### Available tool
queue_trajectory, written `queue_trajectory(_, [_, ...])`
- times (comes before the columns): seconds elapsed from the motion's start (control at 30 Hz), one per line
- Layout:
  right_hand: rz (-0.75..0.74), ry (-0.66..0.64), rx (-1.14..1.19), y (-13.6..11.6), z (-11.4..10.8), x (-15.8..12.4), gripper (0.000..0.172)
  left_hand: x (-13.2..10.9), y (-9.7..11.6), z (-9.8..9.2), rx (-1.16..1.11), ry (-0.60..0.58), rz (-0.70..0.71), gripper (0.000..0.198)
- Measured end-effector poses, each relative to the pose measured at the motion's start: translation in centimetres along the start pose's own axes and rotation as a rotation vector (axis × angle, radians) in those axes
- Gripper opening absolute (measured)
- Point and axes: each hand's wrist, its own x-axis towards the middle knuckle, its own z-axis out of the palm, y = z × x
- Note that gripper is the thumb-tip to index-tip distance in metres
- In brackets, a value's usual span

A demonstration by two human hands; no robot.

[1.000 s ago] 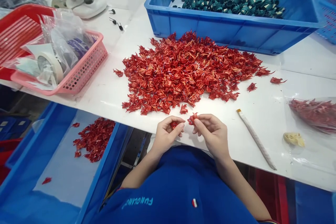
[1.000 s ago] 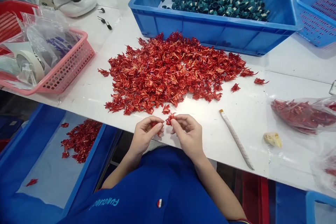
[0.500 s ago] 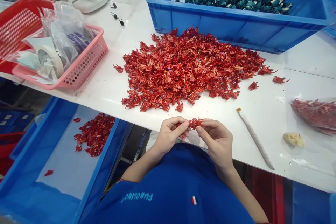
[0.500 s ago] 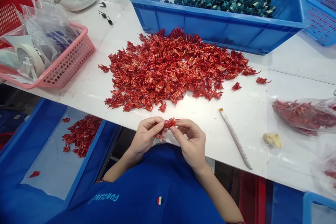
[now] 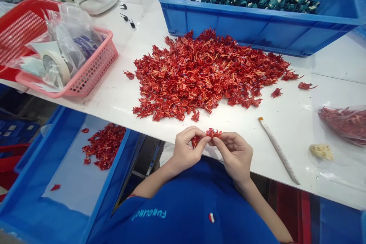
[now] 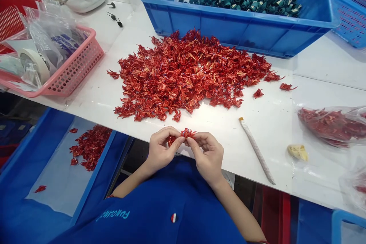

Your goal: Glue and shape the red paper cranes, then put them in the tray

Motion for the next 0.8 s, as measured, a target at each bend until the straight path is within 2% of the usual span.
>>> queue_trajectory(0.17, [-0.051, -0.007, 0.115, 0.9, -0.1, -0.1, 0.016, 0.0, 0.5, -0.2, -0.002, -0.027, -0.024, 0.019])
queue_trajectory(0.43, [0.202, -0.049, 0.232, 0.6, -0.9, 0.8, 0.027, 0.5, 0.2, -0.2, -0.177, -0.152, -0.303, 0.029])
queue_trajectory(0.7, [0.257, -0.107, 0.262, 0.4, -1.2, 0.7, 0.029, 0.2, 0.8, -0.2, -0.141, -0.135, -0.215, 0.026])
queue_trajectory(0.8, [0.26, -0.113, 0.269, 0.4, -1.2, 0.7, 0.028, 0.3, 1.1, -0.2, -0.156, -0.141, -0.243, 0.027])
